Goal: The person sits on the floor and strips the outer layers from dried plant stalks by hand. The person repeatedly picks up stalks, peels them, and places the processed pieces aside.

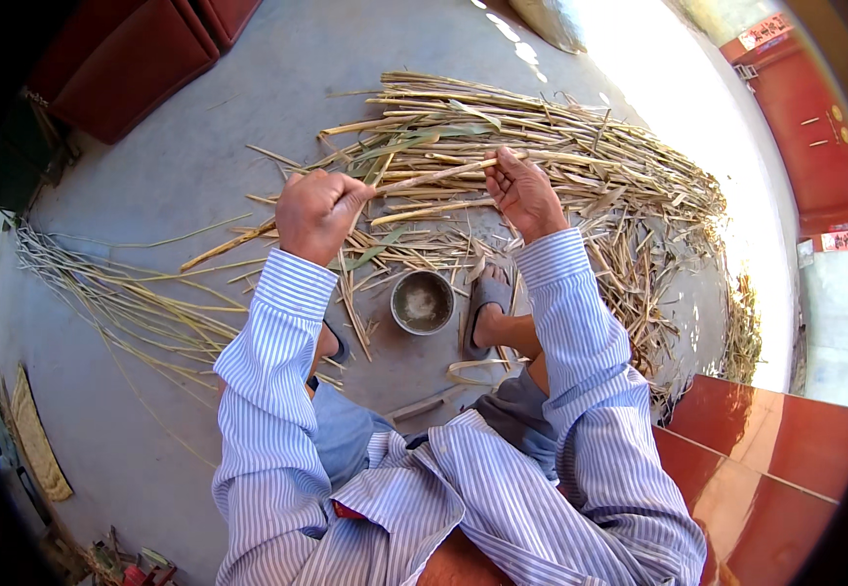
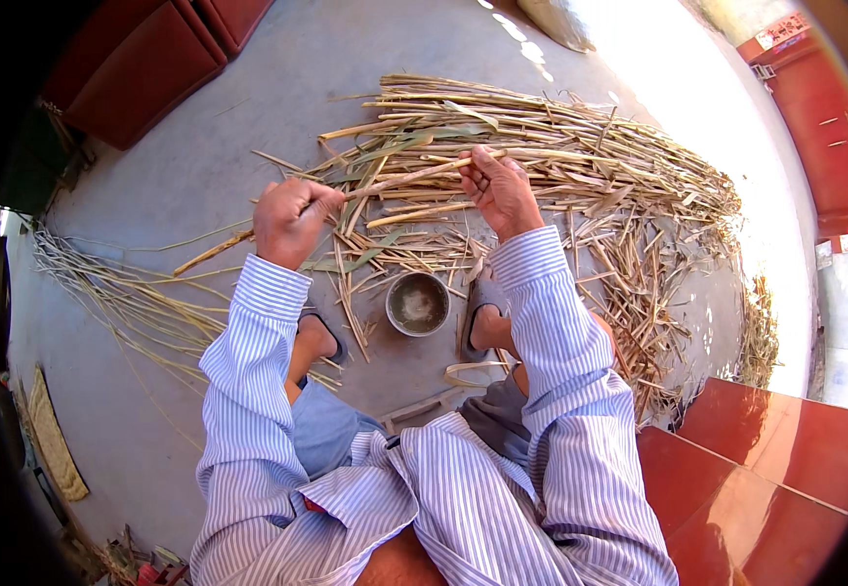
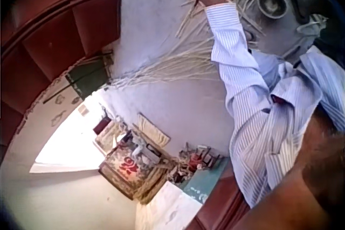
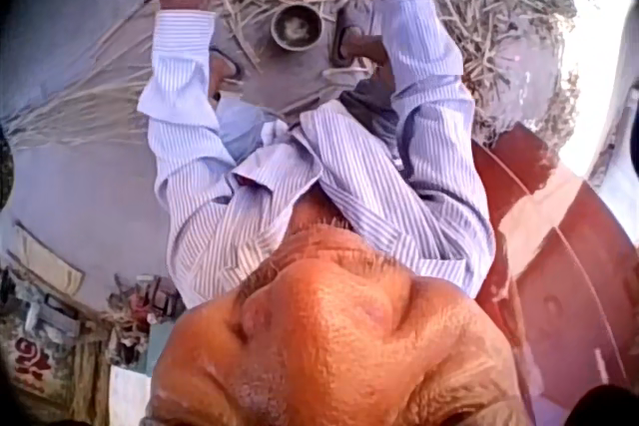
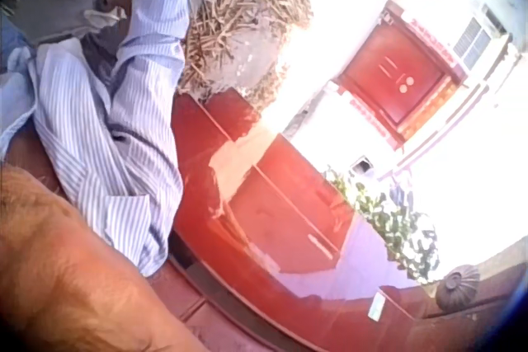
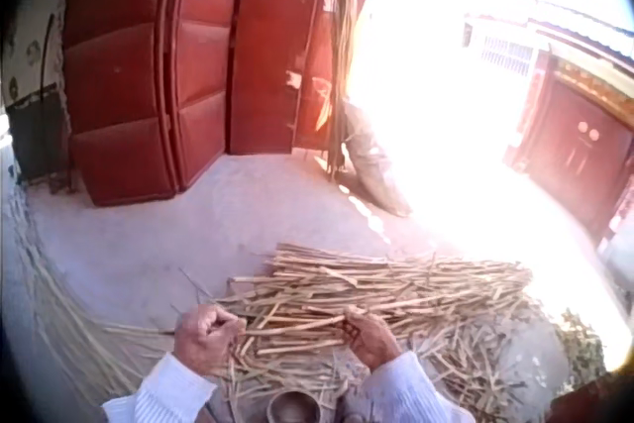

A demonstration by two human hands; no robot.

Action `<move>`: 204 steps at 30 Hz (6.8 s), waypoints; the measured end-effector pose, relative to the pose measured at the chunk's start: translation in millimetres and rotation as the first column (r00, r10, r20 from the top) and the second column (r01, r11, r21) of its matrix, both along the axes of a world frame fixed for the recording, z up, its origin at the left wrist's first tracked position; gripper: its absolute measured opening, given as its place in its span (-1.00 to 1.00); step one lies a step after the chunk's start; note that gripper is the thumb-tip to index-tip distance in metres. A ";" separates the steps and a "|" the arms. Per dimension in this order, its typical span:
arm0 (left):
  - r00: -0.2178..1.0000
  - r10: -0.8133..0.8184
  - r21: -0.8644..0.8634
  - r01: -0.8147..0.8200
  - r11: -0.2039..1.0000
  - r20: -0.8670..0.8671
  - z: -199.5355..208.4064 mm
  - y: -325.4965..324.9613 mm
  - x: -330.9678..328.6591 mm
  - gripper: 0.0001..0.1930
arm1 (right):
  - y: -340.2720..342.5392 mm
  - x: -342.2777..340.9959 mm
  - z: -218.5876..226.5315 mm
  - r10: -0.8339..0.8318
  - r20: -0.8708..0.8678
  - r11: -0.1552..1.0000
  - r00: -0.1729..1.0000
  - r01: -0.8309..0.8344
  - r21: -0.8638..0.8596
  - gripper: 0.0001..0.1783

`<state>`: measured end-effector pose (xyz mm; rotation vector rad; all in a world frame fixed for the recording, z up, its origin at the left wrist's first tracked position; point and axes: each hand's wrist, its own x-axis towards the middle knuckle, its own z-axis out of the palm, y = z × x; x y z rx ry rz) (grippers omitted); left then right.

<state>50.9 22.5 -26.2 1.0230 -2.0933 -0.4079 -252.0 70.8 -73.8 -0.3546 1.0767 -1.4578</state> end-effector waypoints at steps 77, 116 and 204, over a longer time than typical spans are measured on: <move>0.854 0.094 -0.301 0.075 0.951 0.512 2.4 -14.6 -20.9 -0.78 | -15.0 -21.4 -40.3 0.206 0.315 0.973 0.926 -0.228 0.034 -0.79; 0.952 0.032 -0.305 0.066 0.950 0.305 27.1 -25.9 5.7 -0.79 | -22.1 24.1 -2.1 0.060 0.175 0.992 0.983 -0.077 0.096 -0.77; 0.996 -0.084 0.240 0.084 0.967 -0.013 24.2 -10.7 -17.2 -0.85 | -22.7 32.4 52.6 0.003 -0.061 0.961 0.998 -0.019 -0.274 -0.80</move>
